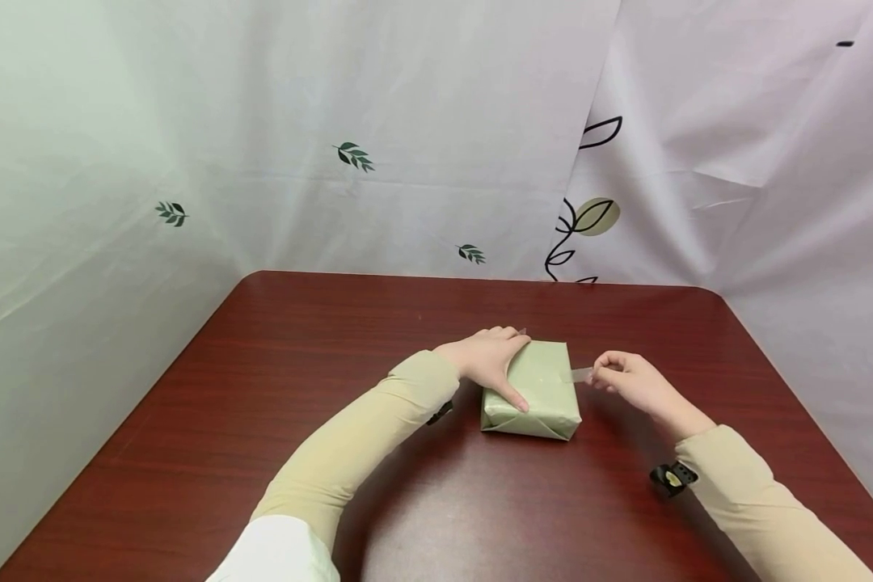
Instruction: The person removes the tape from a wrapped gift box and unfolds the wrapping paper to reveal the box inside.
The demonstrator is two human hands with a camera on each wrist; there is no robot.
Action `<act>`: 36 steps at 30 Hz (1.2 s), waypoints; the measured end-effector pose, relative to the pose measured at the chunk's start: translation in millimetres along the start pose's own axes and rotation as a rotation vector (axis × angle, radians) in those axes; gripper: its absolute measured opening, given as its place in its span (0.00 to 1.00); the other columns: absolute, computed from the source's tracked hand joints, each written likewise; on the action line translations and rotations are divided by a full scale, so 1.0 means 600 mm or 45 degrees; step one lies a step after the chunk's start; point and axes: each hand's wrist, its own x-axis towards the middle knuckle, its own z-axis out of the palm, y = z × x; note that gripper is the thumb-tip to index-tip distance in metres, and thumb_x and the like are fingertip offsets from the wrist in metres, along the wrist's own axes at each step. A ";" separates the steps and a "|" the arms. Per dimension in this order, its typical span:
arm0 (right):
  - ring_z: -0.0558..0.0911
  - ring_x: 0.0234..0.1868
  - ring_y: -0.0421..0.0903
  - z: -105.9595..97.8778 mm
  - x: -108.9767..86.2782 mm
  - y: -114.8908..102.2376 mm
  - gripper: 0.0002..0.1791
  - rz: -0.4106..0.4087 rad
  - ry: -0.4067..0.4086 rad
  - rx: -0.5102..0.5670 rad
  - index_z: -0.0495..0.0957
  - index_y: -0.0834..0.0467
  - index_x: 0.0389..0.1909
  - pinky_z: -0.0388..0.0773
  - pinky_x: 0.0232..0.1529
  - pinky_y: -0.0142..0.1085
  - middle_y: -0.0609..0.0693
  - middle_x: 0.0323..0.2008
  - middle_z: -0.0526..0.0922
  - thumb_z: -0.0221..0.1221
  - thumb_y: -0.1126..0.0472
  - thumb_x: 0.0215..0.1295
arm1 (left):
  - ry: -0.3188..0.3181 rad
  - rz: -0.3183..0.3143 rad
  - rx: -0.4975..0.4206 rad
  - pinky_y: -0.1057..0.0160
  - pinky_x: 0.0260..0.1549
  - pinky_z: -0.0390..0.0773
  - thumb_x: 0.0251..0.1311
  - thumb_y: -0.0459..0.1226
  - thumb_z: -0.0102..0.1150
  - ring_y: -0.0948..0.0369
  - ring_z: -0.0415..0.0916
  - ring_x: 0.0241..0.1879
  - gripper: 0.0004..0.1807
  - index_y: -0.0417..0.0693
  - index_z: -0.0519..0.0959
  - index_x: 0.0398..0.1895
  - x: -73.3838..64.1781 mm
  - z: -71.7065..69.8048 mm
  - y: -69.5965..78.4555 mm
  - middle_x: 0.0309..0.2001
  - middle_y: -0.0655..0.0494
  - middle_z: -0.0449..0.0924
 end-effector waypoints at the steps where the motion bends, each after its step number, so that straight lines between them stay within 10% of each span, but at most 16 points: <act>1: 0.81 0.33 0.38 0.000 0.001 0.001 0.07 0.004 -0.017 0.012 0.73 0.68 0.34 0.78 0.35 0.33 0.58 0.34 0.84 0.50 0.66 0.65 | -0.002 0.000 -0.002 0.57 0.66 0.58 0.38 0.67 0.66 0.54 0.58 0.67 0.62 0.43 0.55 0.72 0.000 0.000 0.000 0.69 0.48 0.58; 13: 0.80 0.32 0.42 0.010 0.008 0.003 0.08 0.072 -0.113 0.036 0.65 0.71 0.41 0.75 0.32 0.33 0.56 0.32 0.83 0.46 0.69 0.65 | -0.003 0.006 -0.009 0.55 0.66 0.58 0.38 0.66 0.67 0.53 0.57 0.68 0.62 0.42 0.54 0.72 0.003 0.000 -0.001 0.70 0.45 0.57; 26: 0.79 0.42 0.50 0.010 -0.012 -0.018 0.13 -0.082 0.176 -0.248 0.72 0.65 0.46 0.73 0.40 0.38 0.57 0.40 0.82 0.55 0.63 0.64 | -0.024 -0.004 -0.003 0.56 0.66 0.58 0.38 0.67 0.67 0.52 0.57 0.68 0.62 0.43 0.54 0.72 0.003 -0.003 0.001 0.70 0.44 0.56; 36: 0.78 0.35 0.42 0.036 -0.023 -0.034 0.19 -0.145 0.124 -0.258 0.73 0.62 0.44 0.73 0.35 0.35 0.50 0.35 0.80 0.64 0.54 0.58 | -0.032 -0.024 0.001 0.56 0.65 0.61 0.40 0.66 0.66 0.53 0.59 0.66 0.60 0.43 0.54 0.72 -0.001 -0.004 0.006 0.68 0.47 0.60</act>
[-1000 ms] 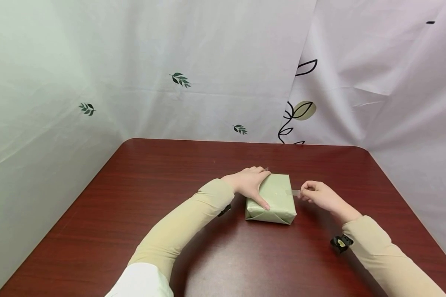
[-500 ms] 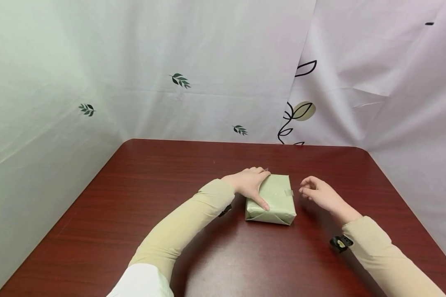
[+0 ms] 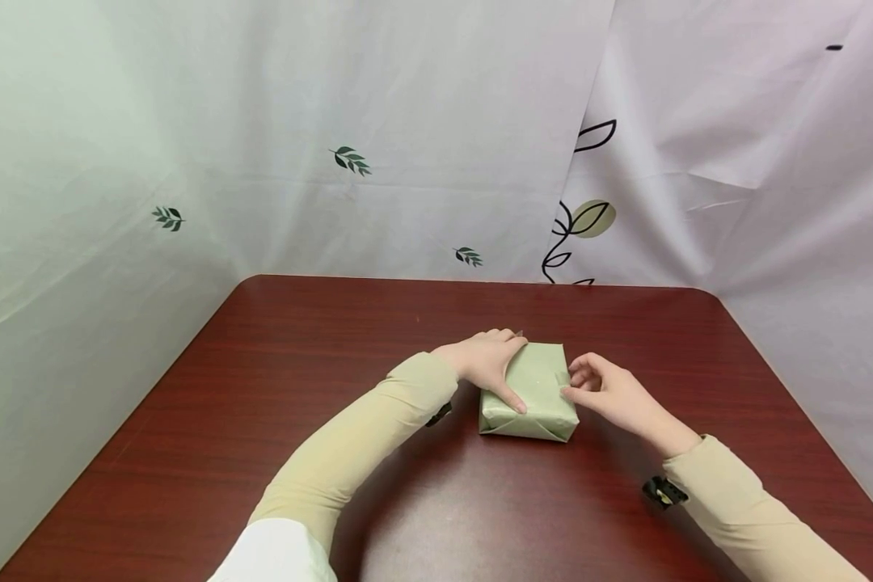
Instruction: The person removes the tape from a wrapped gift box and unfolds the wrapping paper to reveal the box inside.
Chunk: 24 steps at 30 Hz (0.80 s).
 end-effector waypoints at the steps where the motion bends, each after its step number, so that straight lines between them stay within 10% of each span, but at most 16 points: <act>1: 0.78 0.35 0.42 0.002 0.000 -0.001 0.19 -0.007 -0.004 -0.004 0.73 0.61 0.44 0.73 0.35 0.35 0.50 0.35 0.80 0.64 0.54 0.58 | 0.003 -0.002 0.004 0.56 0.64 0.61 0.40 0.66 0.66 0.53 0.60 0.65 0.60 0.43 0.55 0.71 -0.001 0.000 0.000 0.67 0.47 0.61; 24: 0.77 0.32 0.42 0.002 0.015 -0.001 0.19 0.082 -0.009 -0.059 0.76 0.63 0.41 0.72 0.34 0.35 0.51 0.32 0.80 0.65 0.54 0.55 | 0.016 -0.101 -0.011 0.57 0.65 0.62 0.52 0.64 0.57 0.52 0.60 0.67 0.50 0.44 0.58 0.71 -0.014 0.001 0.002 0.68 0.45 0.61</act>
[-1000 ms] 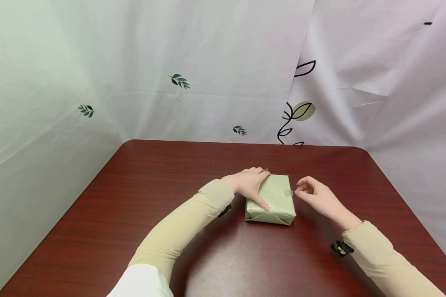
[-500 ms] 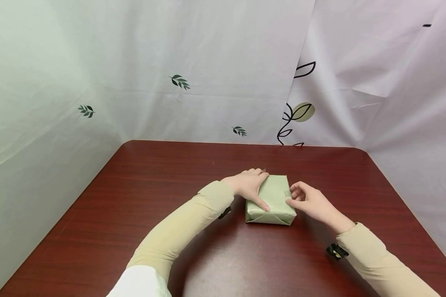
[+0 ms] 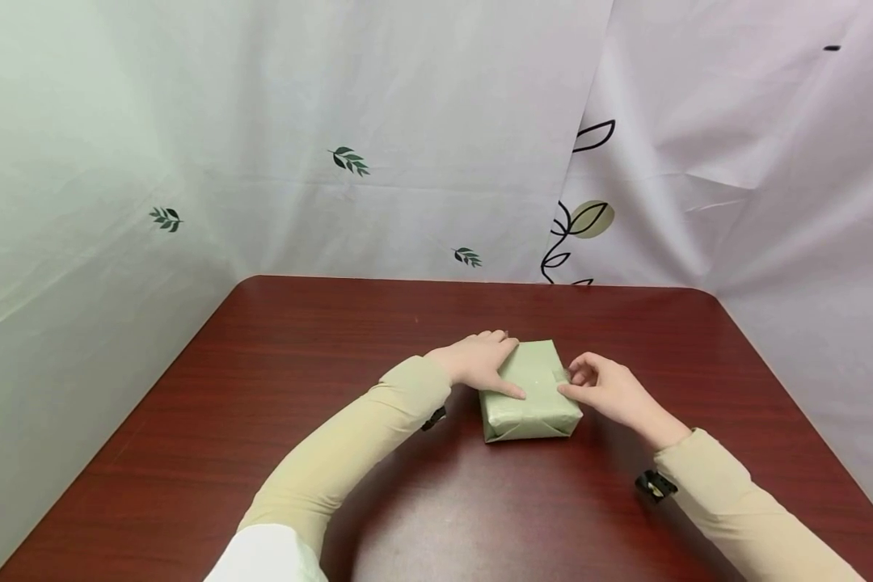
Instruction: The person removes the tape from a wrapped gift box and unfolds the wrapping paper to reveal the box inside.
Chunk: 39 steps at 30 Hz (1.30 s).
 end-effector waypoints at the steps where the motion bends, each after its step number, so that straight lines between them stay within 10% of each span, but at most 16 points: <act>1: 0.77 0.32 0.42 -0.001 0.001 0.001 0.19 0.002 0.004 -0.006 0.76 0.63 0.41 0.72 0.34 0.35 0.51 0.32 0.81 0.65 0.53 0.55 | 0.012 0.003 -0.010 0.57 0.64 0.63 0.54 0.63 0.57 0.52 0.62 0.66 0.48 0.43 0.59 0.70 0.000 0.000 -0.002 0.67 0.45 0.63; 16: 0.73 0.27 0.43 -0.013 -0.020 -0.014 0.25 0.077 0.083 -0.142 0.70 0.64 0.47 0.67 0.31 0.35 0.50 0.29 0.76 0.62 0.48 0.58 | 0.124 -0.024 -0.203 0.62 0.56 0.70 0.62 0.47 0.57 0.58 0.72 0.56 0.27 0.42 0.70 0.61 -0.024 0.004 -0.025 0.56 0.49 0.75; 29: 0.81 0.21 0.44 0.002 -0.030 -0.021 0.24 0.134 -0.141 0.180 0.65 0.64 0.43 0.75 0.27 0.33 0.51 0.21 0.83 0.63 0.51 0.59 | 0.123 -0.080 -0.562 0.63 0.49 0.74 0.58 0.41 0.63 0.57 0.77 0.49 0.22 0.43 0.73 0.54 -0.040 0.012 -0.040 0.49 0.49 0.79; 39: 0.77 0.30 0.43 0.004 -0.013 -0.006 0.25 0.034 -0.078 0.066 0.65 0.63 0.51 0.72 0.32 0.35 0.50 0.29 0.81 0.62 0.54 0.59 | 0.233 -0.150 -0.864 0.66 0.43 0.75 0.54 0.36 0.66 0.60 0.77 0.41 0.18 0.41 0.73 0.46 -0.061 0.033 -0.041 0.39 0.51 0.77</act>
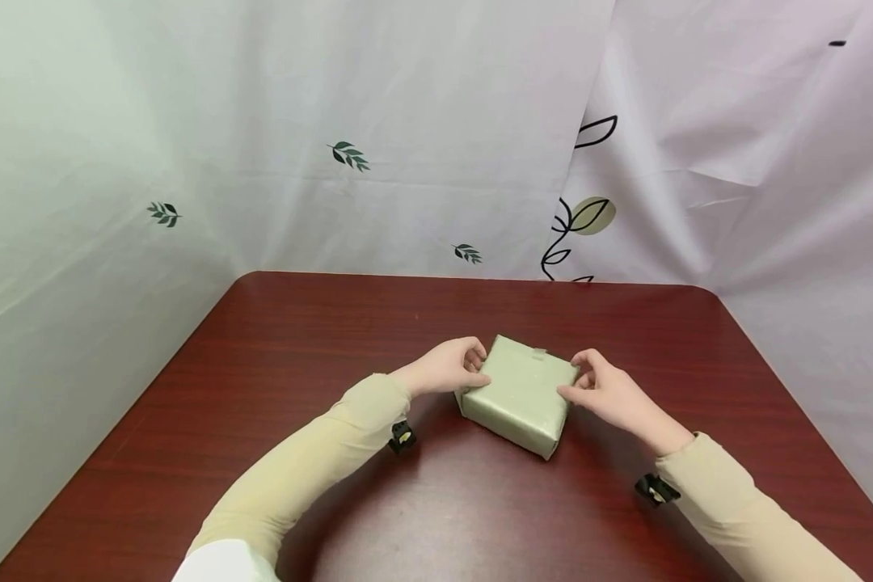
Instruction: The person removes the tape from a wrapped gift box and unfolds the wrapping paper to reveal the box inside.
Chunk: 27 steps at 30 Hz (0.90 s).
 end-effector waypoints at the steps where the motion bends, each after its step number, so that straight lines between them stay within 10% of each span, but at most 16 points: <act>1: 0.78 0.32 0.43 0.000 0.003 0.001 0.26 -0.007 0.003 -0.006 0.65 0.63 0.52 0.72 0.33 0.36 0.51 0.31 0.81 0.62 0.54 0.60 | 0.017 -0.005 -0.033 0.66 0.43 0.75 0.54 0.36 0.66 0.59 0.76 0.41 0.18 0.40 0.72 0.46 -0.002 0.002 -0.001 0.40 0.50 0.77; 11: 0.81 0.42 0.45 -0.004 0.028 0.003 0.25 0.053 -0.085 0.430 0.57 0.72 0.60 0.79 0.48 0.42 0.69 0.48 0.75 0.49 0.59 0.71 | 0.079 -0.063 -0.254 0.65 0.37 0.78 0.53 0.30 0.64 0.55 0.78 0.44 0.29 0.44 0.69 0.60 -0.013 0.016 0.007 0.46 0.43 0.75; 17: 0.80 0.47 0.46 -0.004 0.048 0.005 0.27 0.119 -0.109 0.600 0.55 0.73 0.61 0.76 0.54 0.44 0.73 0.55 0.70 0.40 0.54 0.76 | 0.073 -0.121 -0.476 0.67 0.27 0.75 0.52 0.26 0.62 0.63 0.74 0.27 0.25 0.39 0.72 0.56 -0.012 0.020 -0.001 0.38 0.47 0.74; 27: 0.79 0.45 0.50 0.003 0.058 0.014 0.22 0.040 0.039 0.239 0.71 0.67 0.50 0.76 0.46 0.39 0.62 0.47 0.79 0.59 0.55 0.63 | 0.149 -0.160 -0.608 0.69 0.23 0.70 0.50 0.26 0.63 0.63 0.68 0.27 0.25 0.40 0.72 0.54 -0.009 0.030 -0.010 0.39 0.49 0.65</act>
